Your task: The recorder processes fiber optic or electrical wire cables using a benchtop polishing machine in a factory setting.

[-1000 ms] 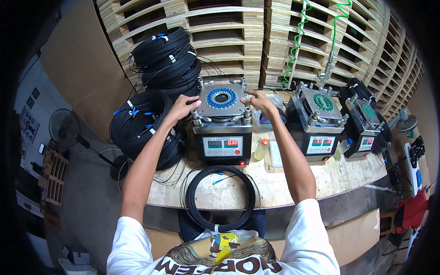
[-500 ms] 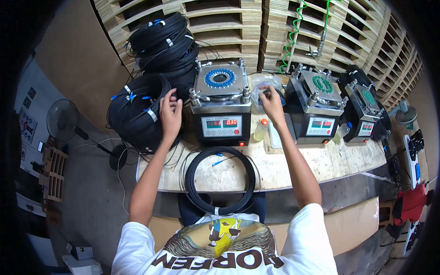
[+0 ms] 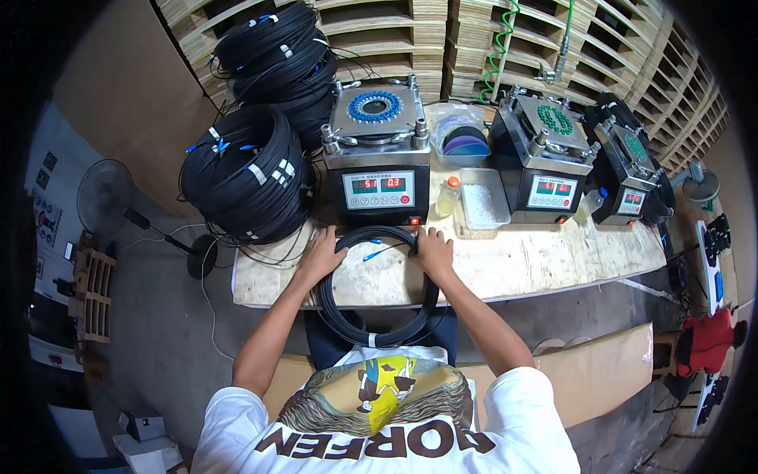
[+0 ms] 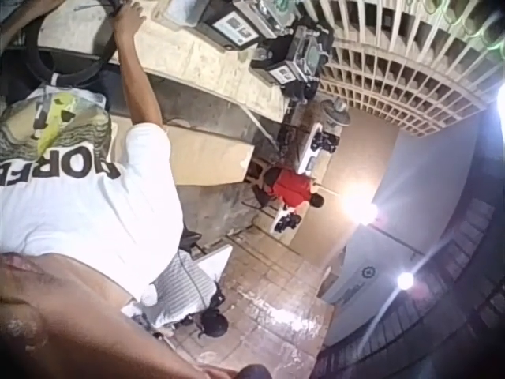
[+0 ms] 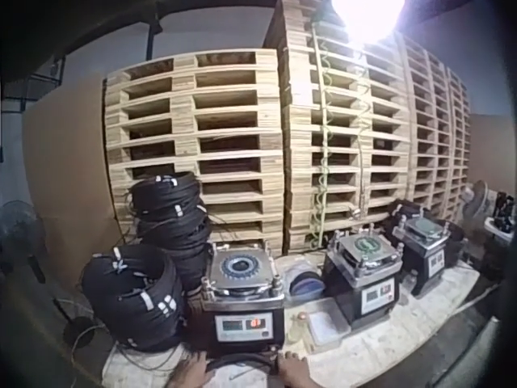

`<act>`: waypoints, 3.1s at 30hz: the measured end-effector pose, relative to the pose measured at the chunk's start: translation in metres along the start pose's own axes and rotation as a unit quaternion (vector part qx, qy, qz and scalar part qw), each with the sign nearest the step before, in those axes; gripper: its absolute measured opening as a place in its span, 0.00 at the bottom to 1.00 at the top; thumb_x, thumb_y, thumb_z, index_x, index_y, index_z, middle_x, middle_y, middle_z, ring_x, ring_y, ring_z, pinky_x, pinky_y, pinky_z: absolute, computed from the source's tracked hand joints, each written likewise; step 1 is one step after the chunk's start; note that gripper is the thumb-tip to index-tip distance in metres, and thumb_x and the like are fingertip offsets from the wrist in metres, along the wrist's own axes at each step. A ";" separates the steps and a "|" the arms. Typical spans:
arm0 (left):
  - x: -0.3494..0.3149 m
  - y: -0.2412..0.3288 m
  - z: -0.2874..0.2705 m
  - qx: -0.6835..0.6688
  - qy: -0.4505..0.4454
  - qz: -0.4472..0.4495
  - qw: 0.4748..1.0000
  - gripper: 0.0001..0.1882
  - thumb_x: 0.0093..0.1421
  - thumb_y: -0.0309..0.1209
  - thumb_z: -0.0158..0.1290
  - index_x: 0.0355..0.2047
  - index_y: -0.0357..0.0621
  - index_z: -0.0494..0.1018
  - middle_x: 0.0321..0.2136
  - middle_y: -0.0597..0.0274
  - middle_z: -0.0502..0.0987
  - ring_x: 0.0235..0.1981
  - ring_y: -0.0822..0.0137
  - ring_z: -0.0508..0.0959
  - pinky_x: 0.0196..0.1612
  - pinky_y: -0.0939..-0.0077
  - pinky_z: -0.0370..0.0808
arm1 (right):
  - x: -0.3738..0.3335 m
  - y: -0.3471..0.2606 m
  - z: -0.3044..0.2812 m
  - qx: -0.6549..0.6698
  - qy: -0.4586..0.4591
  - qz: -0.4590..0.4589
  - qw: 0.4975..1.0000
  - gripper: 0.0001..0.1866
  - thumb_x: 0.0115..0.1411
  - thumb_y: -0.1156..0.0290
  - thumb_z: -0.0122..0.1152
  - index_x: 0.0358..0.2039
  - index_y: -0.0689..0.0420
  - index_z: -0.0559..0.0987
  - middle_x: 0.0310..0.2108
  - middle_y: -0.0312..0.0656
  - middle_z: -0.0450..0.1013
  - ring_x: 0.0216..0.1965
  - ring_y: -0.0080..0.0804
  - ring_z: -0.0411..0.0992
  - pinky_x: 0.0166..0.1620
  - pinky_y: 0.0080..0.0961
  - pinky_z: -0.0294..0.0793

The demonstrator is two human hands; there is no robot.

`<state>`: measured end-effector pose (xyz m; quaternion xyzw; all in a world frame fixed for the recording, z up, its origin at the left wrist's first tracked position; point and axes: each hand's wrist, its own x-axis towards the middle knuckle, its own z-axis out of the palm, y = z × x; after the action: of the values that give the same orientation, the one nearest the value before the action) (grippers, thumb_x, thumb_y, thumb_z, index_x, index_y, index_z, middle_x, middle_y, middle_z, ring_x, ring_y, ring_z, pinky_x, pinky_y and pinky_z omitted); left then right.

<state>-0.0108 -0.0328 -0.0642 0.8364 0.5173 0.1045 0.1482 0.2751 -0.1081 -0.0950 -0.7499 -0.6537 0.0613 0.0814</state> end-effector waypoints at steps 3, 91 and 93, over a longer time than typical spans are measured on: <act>0.004 -0.002 0.003 0.009 -0.004 -0.008 1.000 0.34 0.56 0.39 0.61 0.58 0.31 0.66 0.52 0.37 0.71 0.55 0.41 0.72 0.58 0.56 0.71 | 0.000 -0.012 0.005 -0.029 0.016 0.033 0.999 0.32 0.47 0.57 0.73 0.51 0.55 0.73 0.44 0.47 0.74 0.48 0.48 0.74 0.48 0.53 0.73; 0.039 0.159 -0.100 -0.639 0.143 0.147 0.741 0.14 0.70 0.31 0.53 0.50 0.34 0.78 0.30 0.61 0.81 0.31 0.78 0.77 0.37 0.84 0.74 | -0.003 -0.105 -0.106 0.687 0.082 -0.087 0.717 0.11 0.71 0.74 0.48 0.44 0.70 0.74 0.35 0.47 0.76 0.36 0.26 0.73 0.42 0.25 0.74; 0.037 0.163 -0.104 -0.659 0.136 0.144 0.726 0.14 0.70 0.30 0.54 0.50 0.35 0.78 0.29 0.62 0.81 0.28 0.79 0.77 0.33 0.85 0.75 | -0.003 -0.103 -0.108 0.692 0.094 -0.100 0.709 0.10 0.71 0.73 0.49 0.41 0.68 0.75 0.30 0.41 0.75 0.31 0.21 0.70 0.34 0.22 0.72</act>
<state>0.1074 -0.0538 0.0917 0.5694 0.2066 0.5515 0.5735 0.1956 -0.1024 0.0314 -0.4157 -0.4881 0.4174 0.6441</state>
